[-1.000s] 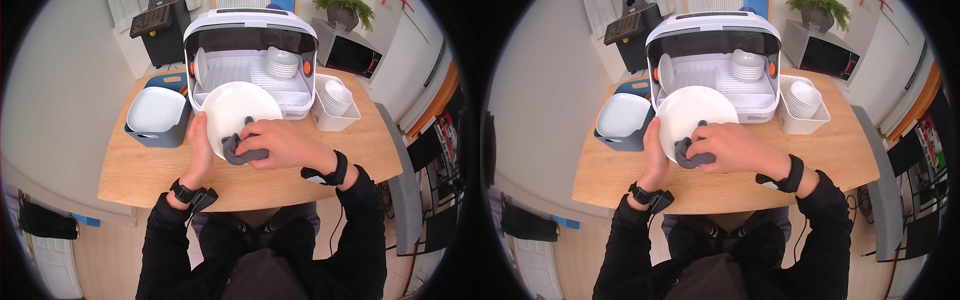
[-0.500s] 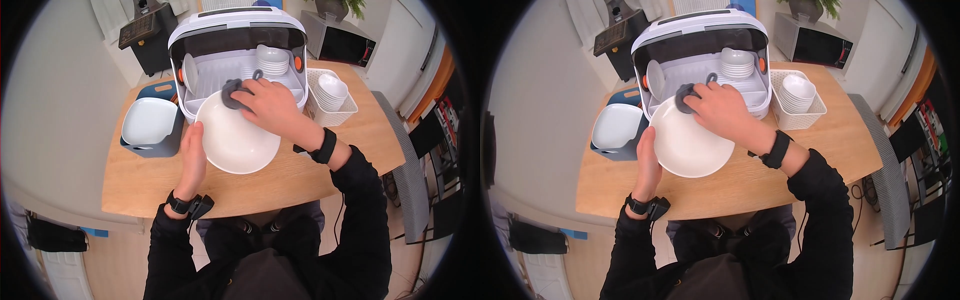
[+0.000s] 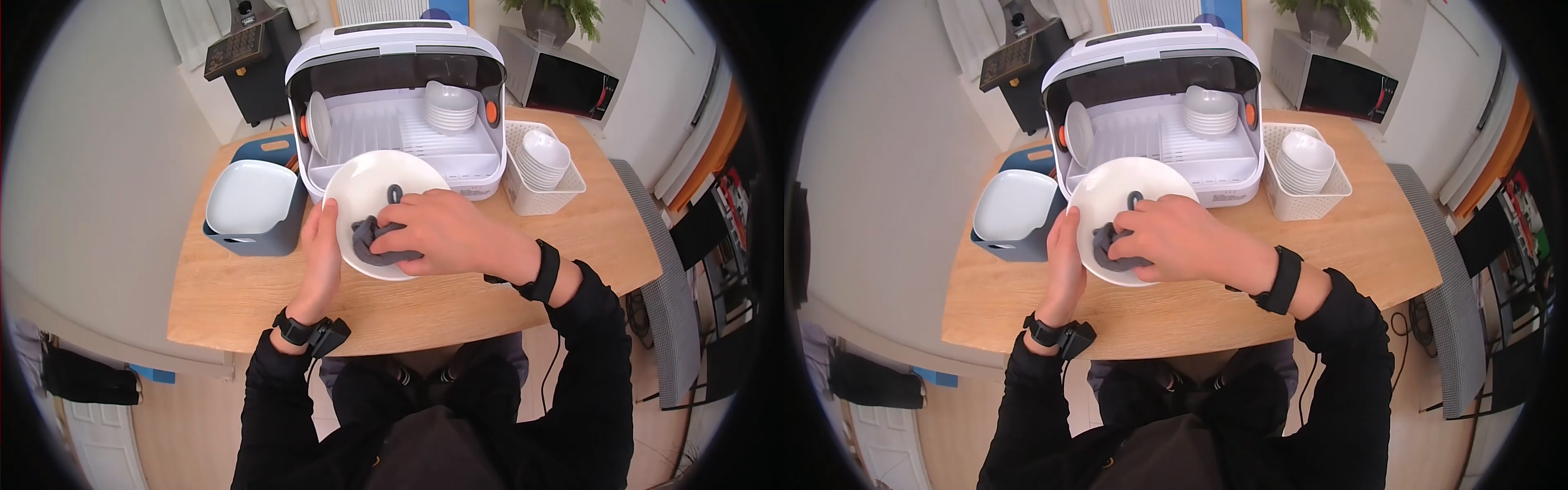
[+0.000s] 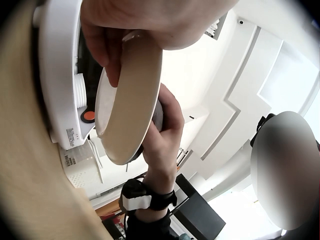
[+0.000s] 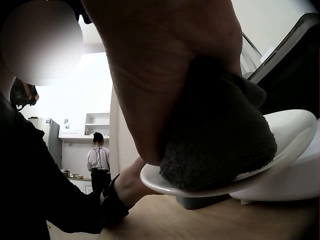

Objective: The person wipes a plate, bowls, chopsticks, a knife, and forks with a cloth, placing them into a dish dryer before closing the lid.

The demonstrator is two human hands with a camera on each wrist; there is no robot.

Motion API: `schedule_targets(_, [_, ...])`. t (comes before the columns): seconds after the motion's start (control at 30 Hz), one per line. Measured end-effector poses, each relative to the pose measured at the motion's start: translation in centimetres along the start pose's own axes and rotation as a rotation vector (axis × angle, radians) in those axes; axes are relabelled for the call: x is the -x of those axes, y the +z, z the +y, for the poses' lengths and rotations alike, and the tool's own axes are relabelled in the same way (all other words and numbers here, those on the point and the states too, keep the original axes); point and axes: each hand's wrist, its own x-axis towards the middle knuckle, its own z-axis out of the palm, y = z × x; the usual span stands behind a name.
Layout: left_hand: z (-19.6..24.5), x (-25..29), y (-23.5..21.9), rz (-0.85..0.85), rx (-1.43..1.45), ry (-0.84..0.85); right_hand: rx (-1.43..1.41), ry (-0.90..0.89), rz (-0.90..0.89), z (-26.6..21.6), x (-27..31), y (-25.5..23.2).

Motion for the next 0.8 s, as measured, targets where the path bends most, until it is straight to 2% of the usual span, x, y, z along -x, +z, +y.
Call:
schedule_targets(0.13, [2.1, -0.6, 0.0, 0.016, -0.214, 0.21, -0.002, 0.222, -0.091, 0.7, 2.5, -1.8])
schedule_targets(0.2, [3.3, -1.7, -0.5, 0.001, -0.285, 0.203, 0.031, 0.378, -0.096, 1.9, 3.5, -3.0])
schedule_targets(0.27, [5.1, -2.9, -0.9, -0.011, -0.404, 0.189, -0.036, 0.492, -0.028, 3.8, 4.4, -3.5])
schedule_targets(0.33, [6.7, -3.8, -0.5, 0.005, -0.52, 0.331, -0.081, 0.629, 0.002, 4.7, 4.5, -4.2])
schedule_targets(0.47, [9.0, -5.9, 1.1, 0.06, -0.798, 0.598, -0.198, 0.78, 0.112, 6.8, 3.7, -3.4])
schedule_targets(0.6, [9.4, -7.8, 2.3, 0.159, -1.178, 0.759, -0.302, 0.843, 0.075, 8.6, 2.6, -1.7])
schedule_targets(0.7, [8.5, -8.6, 2.7, 0.179, -1.365, 0.744, -0.329, 0.863, 0.05, 8.8, 2.2, -1.1])
schedule_targets(0.73, [7.8, -9.4, 2.5, 0.201, -1.352, 0.805, -0.323, 0.858, 0.05, 8.7, 2.3, -0.9])
schedule_targets(0.8, [7.2, -10.2, 2.3, 0.202, -1.371, 0.77, -0.319, 0.867, 0.045, 8.6, 2.3, -0.8])
